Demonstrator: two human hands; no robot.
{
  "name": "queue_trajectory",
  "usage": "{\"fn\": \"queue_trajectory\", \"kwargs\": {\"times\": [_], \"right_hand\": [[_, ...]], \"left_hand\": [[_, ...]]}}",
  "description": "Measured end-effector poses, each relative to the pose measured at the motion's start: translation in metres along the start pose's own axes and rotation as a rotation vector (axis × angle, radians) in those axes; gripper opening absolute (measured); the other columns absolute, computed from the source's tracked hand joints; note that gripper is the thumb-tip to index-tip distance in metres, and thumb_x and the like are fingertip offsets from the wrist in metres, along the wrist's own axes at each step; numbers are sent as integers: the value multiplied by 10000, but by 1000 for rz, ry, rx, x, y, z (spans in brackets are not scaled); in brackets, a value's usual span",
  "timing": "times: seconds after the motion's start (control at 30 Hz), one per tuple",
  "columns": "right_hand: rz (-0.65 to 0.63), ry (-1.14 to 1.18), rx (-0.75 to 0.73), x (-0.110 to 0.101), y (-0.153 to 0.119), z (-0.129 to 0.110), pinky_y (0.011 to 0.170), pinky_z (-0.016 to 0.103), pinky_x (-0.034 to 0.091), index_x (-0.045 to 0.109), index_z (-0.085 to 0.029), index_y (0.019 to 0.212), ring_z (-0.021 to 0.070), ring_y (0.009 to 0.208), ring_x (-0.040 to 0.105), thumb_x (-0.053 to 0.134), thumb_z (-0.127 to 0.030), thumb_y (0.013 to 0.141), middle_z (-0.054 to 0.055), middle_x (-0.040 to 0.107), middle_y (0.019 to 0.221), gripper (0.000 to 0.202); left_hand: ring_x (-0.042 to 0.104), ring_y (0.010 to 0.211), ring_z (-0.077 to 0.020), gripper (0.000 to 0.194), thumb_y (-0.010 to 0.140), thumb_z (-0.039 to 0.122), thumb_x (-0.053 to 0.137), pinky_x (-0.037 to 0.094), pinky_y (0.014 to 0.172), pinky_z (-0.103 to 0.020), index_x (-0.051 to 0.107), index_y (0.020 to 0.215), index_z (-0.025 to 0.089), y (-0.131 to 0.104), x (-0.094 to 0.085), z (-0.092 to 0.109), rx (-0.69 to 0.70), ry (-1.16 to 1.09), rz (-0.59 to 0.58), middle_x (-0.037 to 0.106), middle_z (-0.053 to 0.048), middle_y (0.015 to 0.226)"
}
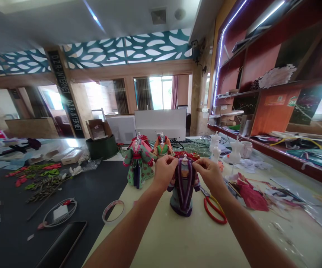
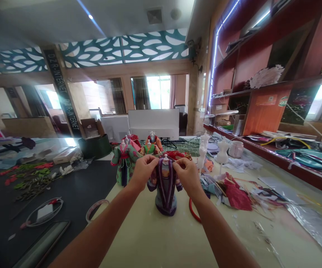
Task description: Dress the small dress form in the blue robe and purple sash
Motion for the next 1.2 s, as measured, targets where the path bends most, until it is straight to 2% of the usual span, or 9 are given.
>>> {"fn": "queue_trajectory", "kwargs": {"times": [0.3,0.53,0.6,0.67,0.73,0.8,0.9,1.03,1.2], "right_hand": [[-41,-35,13,2,-3,-3,499,243,372,556,-167,632,128,524,496,569,-375,699,8,556,563,219],[-92,-34,31,2,-1,5,468,236,376,523,-172,620,119,473,490,565,-377,712,1,544,533,228],[-91,-55,10,1,0,8,487,246,394,524,-170,637,129,496,506,569,-366,707,8,553,554,213],[-55,-78,-34,-1,0,11,539,270,429,537,-167,696,149,561,537,582,-362,698,22,579,619,200],[5,-100,-94,-3,0,12,609,304,457,551,-165,788,169,639,559,587,-374,704,39,601,708,228],[68,-126,-174,-4,-1,10,673,336,468,564,-167,876,182,715,570,574,-374,732,58,612,811,252],[105,-194,-362,-3,-5,1,810,382,454,594,-173,932,207,882,562,536,-307,777,83,605,957,213],[112,-306,-549,3,-11,-6,934,414,398,617,-184,986,217,1018,524,506,-219,800,83,599,1055,219],[122,-388,-609,8,-15,-4,946,421,389,615,-167,1042,222,1042,515,488,-205,816,91,598,1093,262]], "left_hand": [[475,518,-108,218,712,340,598,357,487,-194,568,634,138,1,0,-2,39,117,-4,550,-4,570],[470,506,-112,232,707,348,607,341,477,-203,534,615,148,5,-2,-6,20,181,-39,534,3,556],[488,528,-120,193,703,321,618,356,491,-208,542,663,149,5,-3,-6,21,204,-44,542,5,580],[502,558,-127,148,700,267,627,383,526,-219,564,771,154,3,-4,-5,65,254,-22,548,13,616],[525,627,-138,202,705,207,630,421,599,-241,576,894,165,0,-6,0,176,331,25,567,7,699],[550,780,-161,241,726,154,618,444,735,-279,587,964,178,-4,-6,6,327,409,61,592,-18,844],[515,1000,-188,240,762,105,592,398,917,-326,611,988,185,-12,-3,11,494,477,68,592,-39,1024],[506,1039,-210,236,808,132,565,388,954,-357,609,1038,165,-21,2,8,537,540,62,588,-58,1078],[500,1048,-228,263,842,170,526,384,963,-383,588,1097,162,-30,5,3,577,608,85,567,-66,1134]]}}
Point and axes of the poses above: each hand's wrist, its own y-axis towards the middle knuckle, its own x-axis out of the palm, z = x × y, the point moved 3 cm from there along y, towards the middle knuckle
